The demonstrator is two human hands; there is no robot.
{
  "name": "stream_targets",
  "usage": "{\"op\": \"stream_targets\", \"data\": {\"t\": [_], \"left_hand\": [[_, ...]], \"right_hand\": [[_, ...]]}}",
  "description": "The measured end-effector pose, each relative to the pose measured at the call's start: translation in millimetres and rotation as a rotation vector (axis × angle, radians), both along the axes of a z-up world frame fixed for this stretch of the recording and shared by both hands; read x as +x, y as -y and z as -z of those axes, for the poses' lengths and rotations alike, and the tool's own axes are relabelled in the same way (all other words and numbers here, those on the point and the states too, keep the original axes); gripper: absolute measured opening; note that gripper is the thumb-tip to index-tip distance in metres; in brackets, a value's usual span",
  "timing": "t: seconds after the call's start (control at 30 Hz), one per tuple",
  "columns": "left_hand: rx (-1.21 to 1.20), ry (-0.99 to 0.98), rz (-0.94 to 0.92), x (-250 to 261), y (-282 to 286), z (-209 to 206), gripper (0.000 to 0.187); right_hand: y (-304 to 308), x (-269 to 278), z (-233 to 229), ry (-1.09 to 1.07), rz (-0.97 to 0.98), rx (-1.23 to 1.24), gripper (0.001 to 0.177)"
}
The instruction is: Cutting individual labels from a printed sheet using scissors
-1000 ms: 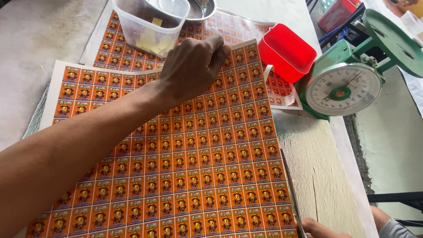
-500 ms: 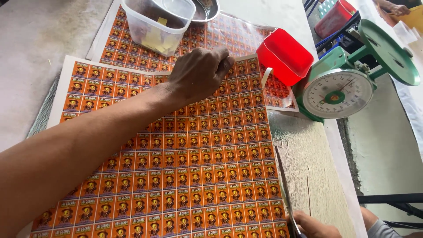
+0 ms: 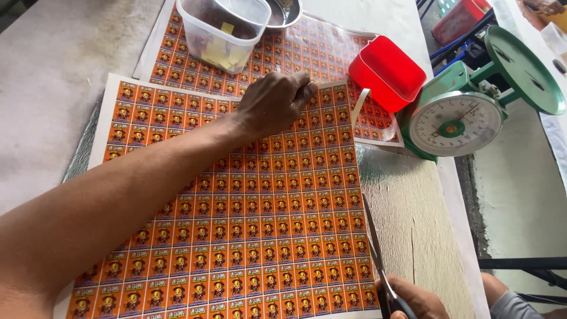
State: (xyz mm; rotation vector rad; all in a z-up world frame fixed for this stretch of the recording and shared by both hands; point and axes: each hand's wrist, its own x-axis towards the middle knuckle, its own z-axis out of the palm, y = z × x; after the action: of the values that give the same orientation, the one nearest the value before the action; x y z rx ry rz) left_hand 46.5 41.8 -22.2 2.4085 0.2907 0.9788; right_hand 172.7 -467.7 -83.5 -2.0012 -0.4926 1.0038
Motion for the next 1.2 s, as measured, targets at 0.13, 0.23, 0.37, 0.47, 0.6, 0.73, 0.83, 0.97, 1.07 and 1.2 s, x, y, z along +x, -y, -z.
{"op": "stream_targets", "data": {"t": [0.13,0.23,0.37,0.47,0.6,0.73,0.83,0.97,1.07,1.2], "left_hand": [[-0.028,-0.019,0.062,-0.8,-0.4,2.8,0.031],[0.008,0.006,0.081,-0.2,-4.6,4.6,0.034],[0.053,0.011,0.100,2.3,-3.6,7.3,0.025],[0.092,-0.028,0.084,-3.1,-1.3,7.4,0.021],[0.103,-0.049,0.076,-5.0,2.3,0.4,0.022],[0.110,-0.072,0.093,-4.9,0.8,-0.1,0.025],[0.102,-0.099,0.092,-11.5,3.0,-5.0,0.023],[0.108,-0.101,0.087,-9.8,0.1,-6.9,0.023],[0.077,-0.111,0.092,-5.9,1.9,-2.7,0.025],[0.045,-0.057,0.167,-3.6,-10.9,10.2,0.025]], "right_hand": [[-11.8,-13.7,-19.4,0.075,-0.080,0.054,0.069],[-45.7,-40.8,-52.9,-0.122,-0.083,0.058,0.096],[-41.1,-42.2,-51.7,-0.221,-0.065,0.248,0.087],[-44.7,-50.8,-60.6,-0.240,-0.127,0.265,0.086],[-46.8,-60.3,-63.2,-0.338,-0.097,0.362,0.075],[-44.8,-65.8,-62.4,-0.360,-0.033,0.363,0.076],[-41.2,-72.5,-60.4,-0.336,0.030,0.308,0.078],[-64.4,-77.6,-85.6,-0.241,-0.005,0.346,0.073],[-70.4,-84.1,-101.3,-0.129,-0.129,0.283,0.075],[-85.3,-89.7,-116.3,-0.075,-0.192,0.354,0.065]]}}
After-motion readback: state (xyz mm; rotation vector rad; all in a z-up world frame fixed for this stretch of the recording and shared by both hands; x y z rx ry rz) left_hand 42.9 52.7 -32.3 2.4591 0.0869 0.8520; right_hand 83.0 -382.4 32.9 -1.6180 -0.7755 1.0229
